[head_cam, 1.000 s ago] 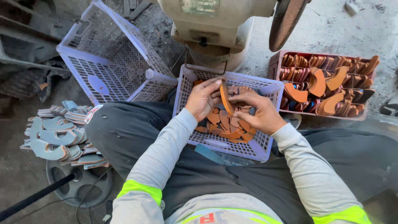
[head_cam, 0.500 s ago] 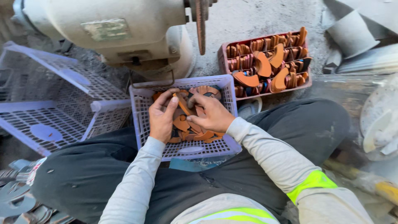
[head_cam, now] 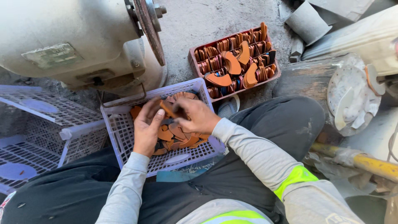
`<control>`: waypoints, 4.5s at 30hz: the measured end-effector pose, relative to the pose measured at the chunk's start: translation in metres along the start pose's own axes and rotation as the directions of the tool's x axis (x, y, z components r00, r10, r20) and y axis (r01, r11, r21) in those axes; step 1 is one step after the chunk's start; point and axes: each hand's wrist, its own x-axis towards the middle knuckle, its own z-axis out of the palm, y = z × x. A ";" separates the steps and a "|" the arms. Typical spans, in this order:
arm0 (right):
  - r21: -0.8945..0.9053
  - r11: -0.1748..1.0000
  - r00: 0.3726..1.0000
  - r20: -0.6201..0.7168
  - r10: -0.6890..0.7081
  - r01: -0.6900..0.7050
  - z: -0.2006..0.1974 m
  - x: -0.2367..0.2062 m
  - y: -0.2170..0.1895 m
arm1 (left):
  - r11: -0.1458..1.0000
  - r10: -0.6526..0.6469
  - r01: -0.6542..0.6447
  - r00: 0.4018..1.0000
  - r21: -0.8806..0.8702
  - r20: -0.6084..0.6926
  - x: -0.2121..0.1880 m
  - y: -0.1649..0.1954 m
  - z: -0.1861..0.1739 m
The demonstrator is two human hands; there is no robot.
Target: The person sits on the floor and sorts orange brake pads from a white basket into a red basket. They pick up individual pads, inspect them, and place them into the red basket.
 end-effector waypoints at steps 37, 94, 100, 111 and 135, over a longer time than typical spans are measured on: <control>-0.671 0.555 0.871 -0.393 0.295 -0.491 -0.034 0.118 0.202 | 0.756 0.113 0.128 0.941 0.642 -0.320 0.016 0.006 -0.104; -0.490 0.861 0.909 0.285 0.305 -0.135 -0.044 0.041 0.045 | 0.119 -0.496 0.662 0.685 0.740 -0.534 0.056 -0.168 -0.083; -0.488 0.865 0.922 0.273 0.276 -0.114 -0.045 0.043 0.045 | 0.574 -0.773 0.672 0.633 0.468 0.040 0.056 -0.181 -0.067; -0.507 0.849 0.900 0.286 0.329 -0.149 -0.041 0.048 0.046 | 0.414 -0.053 0.497 0.849 0.762 -0.525 0.081 -0.155 -0.135; -0.383 0.889 0.873 0.307 0.378 -0.251 0.010 0.057 0.072 | 0.895 -0.366 0.190 0.830 0.404 0.421 0.137 -0.080 -0.079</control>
